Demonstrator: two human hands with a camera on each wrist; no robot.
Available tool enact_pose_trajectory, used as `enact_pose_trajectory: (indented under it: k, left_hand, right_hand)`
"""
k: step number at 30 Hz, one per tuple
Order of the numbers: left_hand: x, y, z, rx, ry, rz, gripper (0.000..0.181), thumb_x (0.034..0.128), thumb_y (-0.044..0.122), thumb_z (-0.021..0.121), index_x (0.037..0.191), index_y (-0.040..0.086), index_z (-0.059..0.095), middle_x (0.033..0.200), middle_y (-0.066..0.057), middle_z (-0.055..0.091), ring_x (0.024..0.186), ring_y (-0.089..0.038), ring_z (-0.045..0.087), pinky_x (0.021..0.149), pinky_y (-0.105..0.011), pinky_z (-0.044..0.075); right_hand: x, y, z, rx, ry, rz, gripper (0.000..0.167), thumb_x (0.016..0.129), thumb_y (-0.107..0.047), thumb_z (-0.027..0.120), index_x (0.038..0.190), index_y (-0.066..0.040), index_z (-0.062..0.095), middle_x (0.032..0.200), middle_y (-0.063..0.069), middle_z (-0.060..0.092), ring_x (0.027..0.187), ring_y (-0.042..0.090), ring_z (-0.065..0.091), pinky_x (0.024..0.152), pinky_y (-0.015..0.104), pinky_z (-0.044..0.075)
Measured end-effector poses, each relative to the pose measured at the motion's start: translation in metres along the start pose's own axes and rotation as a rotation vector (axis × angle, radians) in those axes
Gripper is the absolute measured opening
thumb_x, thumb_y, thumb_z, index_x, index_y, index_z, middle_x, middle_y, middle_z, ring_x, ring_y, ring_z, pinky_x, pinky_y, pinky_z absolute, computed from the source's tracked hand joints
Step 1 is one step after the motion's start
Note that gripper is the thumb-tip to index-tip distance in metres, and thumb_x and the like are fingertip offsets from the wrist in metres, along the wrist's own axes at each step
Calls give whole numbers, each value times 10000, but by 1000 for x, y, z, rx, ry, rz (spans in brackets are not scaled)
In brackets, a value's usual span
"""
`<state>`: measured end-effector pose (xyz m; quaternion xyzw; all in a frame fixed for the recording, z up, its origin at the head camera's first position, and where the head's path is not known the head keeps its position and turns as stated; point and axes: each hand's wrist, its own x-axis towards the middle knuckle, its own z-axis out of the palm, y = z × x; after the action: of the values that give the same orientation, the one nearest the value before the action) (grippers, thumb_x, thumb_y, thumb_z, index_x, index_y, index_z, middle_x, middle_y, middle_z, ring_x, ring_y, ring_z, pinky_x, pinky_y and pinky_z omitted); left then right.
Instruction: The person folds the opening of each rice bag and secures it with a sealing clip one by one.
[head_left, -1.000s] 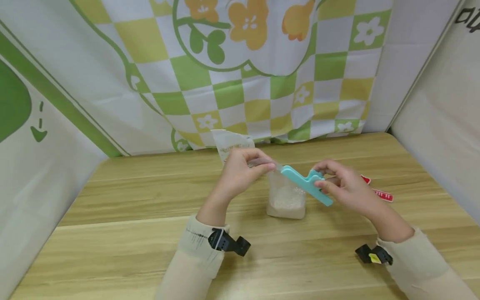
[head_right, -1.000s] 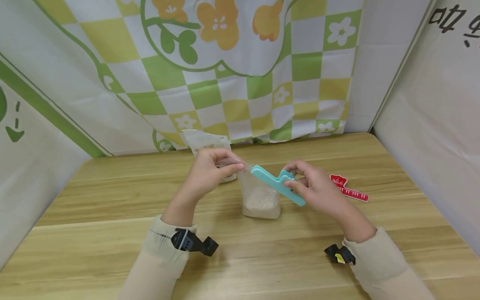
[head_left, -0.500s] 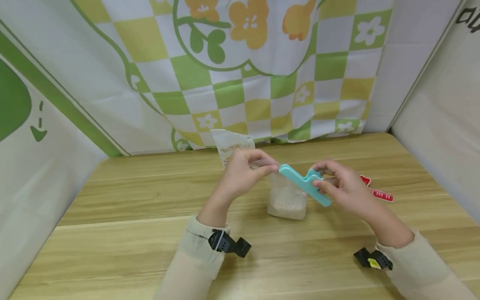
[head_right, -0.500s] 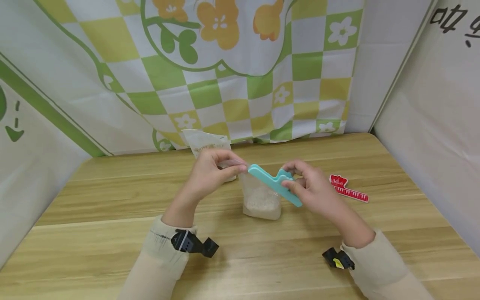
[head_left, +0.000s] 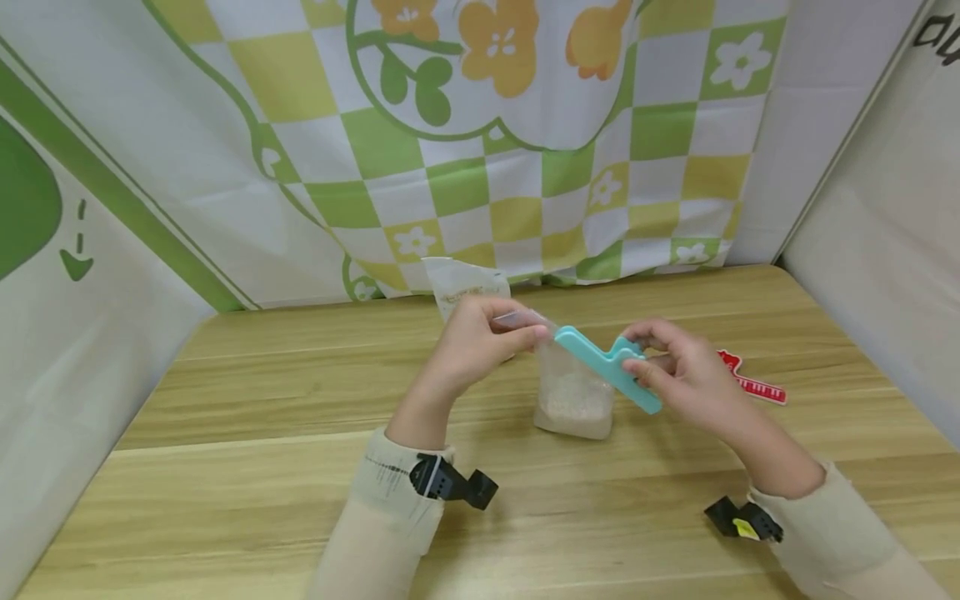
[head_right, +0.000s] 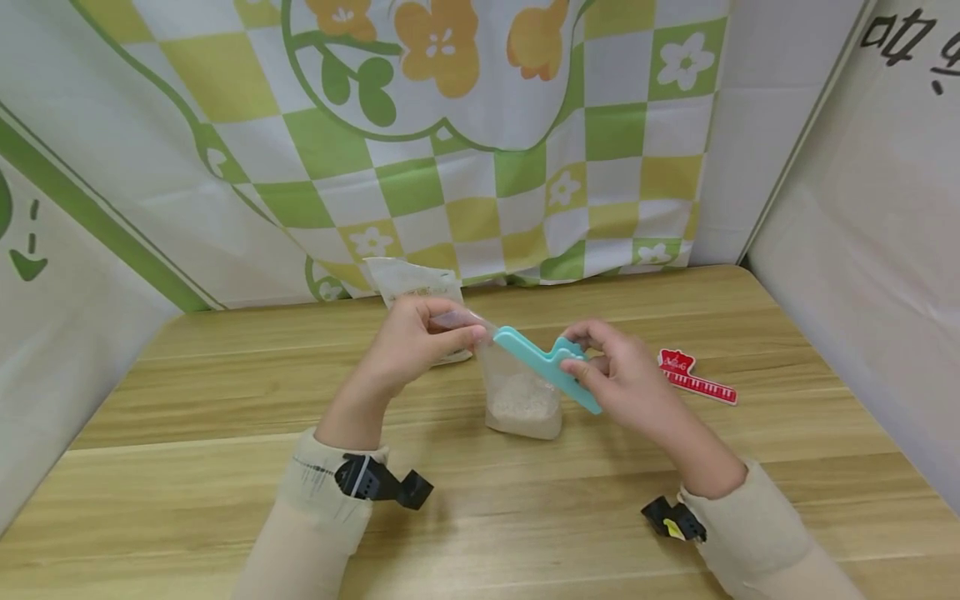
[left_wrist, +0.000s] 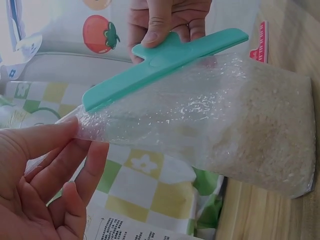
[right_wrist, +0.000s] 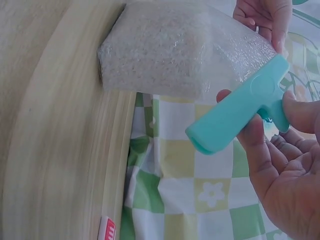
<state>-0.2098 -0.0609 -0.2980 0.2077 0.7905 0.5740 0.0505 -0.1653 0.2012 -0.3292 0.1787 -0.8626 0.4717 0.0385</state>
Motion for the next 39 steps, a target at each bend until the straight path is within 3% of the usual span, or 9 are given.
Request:
enact_pose_trajectory:
  k: [6, 9, 13, 16, 22, 25, 30, 39]
  left_hand:
    - [-1, 4, 3, 25, 6, 2, 104, 882, 92, 747, 958, 28, 776, 882, -119, 774, 805, -217, 720, 714, -291, 587]
    - [-1, 6, 3, 21, 13, -9, 89, 871, 77, 755, 938, 23, 779, 851, -121, 773, 760, -199, 713, 699, -282, 579]
    - [-1, 6, 4, 37, 11, -22, 83, 861, 81, 766, 928, 36, 783, 843, -110, 777, 711, -120, 691, 668, -250, 541]
    - [-1, 5, 4, 47, -1, -26, 79, 863, 84, 764, 925, 39, 781, 847, -105, 778, 711, -111, 692, 664, -244, 530]
    - [1, 2, 2, 36, -32, -1, 89, 873, 100, 757, 937, 38, 759, 875, -103, 776, 773, -188, 710, 703, -254, 547]
    - [3, -2, -2, 31, -63, 32, 108, 924, 115, 704, 936, 8, 687, 904, -123, 769, 813, -186, 717, 709, -261, 546]
    - [3, -7, -9, -31, -115, 52, 122, 988, 103, 608, 954, -15, 611, 914, -193, 756, 921, -313, 729, 764, -302, 565]
    - [4, -3, -6, -52, -53, 46, 122, 923, 90, 700, 970, -19, 728, 901, -167, 768, 801, -212, 742, 754, -312, 588]
  right_hand:
    - [-1, -6, 3, -43, 33, -17, 224, 968, -75, 629, 1170, 11, 583, 1083, 192, 672, 796, 38, 693, 627, 263, 550]
    - [-1, -9, 6, -121, 89, -66, 212, 937, -72, 672, 1130, -12, 608, 1009, 149, 688, 649, -43, 574, 507, 222, 476]
    - [-1, -10, 9, -178, 151, -100, 200, 912, -65, 700, 1095, -27, 631, 899, 93, 687, 648, 23, 462, 456, 228, 366]
    - [-2, -10, 11, -148, 157, -79, 197, 918, -59, 691, 1103, -18, 633, 871, 82, 679, 772, 54, 514, 549, 224, 430]
    - [-3, -12, 14, -114, 171, -36, 210, 925, -65, 686, 1125, -26, 635, 887, 105, 687, 773, 56, 535, 544, 229, 457]
    - [-2, -13, 14, -130, 180, -31, 215, 925, -80, 691, 1128, -31, 638, 890, 103, 696, 772, 55, 543, 555, 234, 447]
    - [-1, -14, 15, -147, 176, -21, 218, 926, -96, 695, 1129, -40, 640, 873, 91, 698, 764, 89, 558, 605, 243, 464]
    - [-1, -17, 16, -119, 187, 4, 218, 929, -81, 686, 1134, -23, 637, 919, 124, 707, 777, 79, 562, 591, 238, 482]
